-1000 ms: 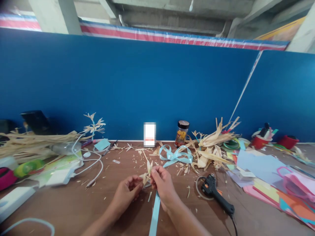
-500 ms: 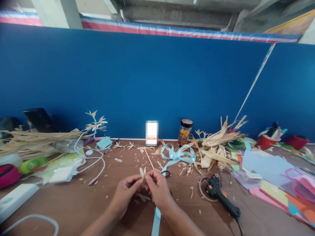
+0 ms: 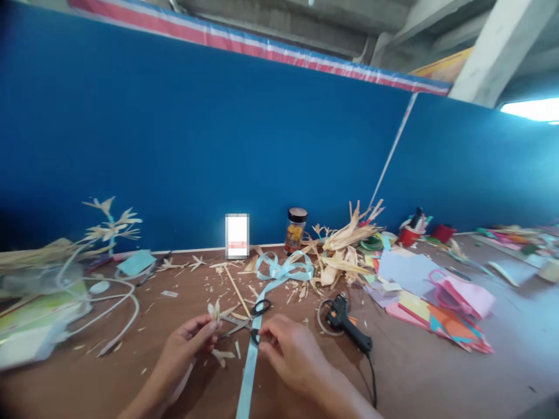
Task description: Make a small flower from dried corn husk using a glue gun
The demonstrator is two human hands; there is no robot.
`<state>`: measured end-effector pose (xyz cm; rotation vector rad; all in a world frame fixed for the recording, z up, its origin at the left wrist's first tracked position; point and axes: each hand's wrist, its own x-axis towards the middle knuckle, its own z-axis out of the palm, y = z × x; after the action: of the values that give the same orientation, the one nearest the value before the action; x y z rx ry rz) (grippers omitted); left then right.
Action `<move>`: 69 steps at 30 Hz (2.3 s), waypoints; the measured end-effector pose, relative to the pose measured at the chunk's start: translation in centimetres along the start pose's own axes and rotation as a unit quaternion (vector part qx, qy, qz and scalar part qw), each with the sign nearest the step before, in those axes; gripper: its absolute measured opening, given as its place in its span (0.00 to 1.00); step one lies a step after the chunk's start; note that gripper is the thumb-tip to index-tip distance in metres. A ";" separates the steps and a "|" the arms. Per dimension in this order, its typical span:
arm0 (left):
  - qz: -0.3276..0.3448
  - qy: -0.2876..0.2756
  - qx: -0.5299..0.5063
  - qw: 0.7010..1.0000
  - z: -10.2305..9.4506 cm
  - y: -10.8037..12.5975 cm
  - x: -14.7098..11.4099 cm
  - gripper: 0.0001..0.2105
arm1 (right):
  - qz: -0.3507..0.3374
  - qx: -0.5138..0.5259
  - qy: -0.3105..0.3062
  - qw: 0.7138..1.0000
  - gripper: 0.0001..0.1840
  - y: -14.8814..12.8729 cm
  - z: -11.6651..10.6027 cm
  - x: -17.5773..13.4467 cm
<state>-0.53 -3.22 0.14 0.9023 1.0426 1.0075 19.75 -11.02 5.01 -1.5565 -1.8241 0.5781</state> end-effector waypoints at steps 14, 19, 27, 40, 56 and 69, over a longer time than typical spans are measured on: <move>0.000 0.015 -0.032 0.999 -0.4 -0.9 0.8 0.14 | 0.192 -0.338 0.067 0.919 0.12 12.1 -7.8 -6.9; 0.004 0.003 -0.031 1.000 -0.3 -0.7 0.5 0.13 | 0.148 -0.357 0.144 0.911 0.16 11.8 -8.0 -7.2; 0.007 0.001 -0.026 1.000 0.1 -0.2 0.3 0.11 | 0.135 -0.255 0.194 0.938 0.20 9.2 -8.8 -5.9; -0.004 0.009 -0.017 1.000 0.0 -0.7 0.4 0.12 | 0.245 0.313 0.140 0.907 0.18 3.8 -5.3 -3.9; -0.009 -0.059 -0.076 0.995 -0.5 -0.6 0.7 0.11 | 0.091 0.298 -0.036 0.949 0.16 -0.2 4.5 0.5; -0.014 -0.048 -0.057 0.997 -0.3 -0.3 0.4 0.11 | 0.074 0.255 -0.034 0.963 0.18 0.9 5.5 0.5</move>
<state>-0.72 -2.84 -0.32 0.8321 0.9068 0.9810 16.31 -9.86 0.70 -1.3298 -1.4549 1.0876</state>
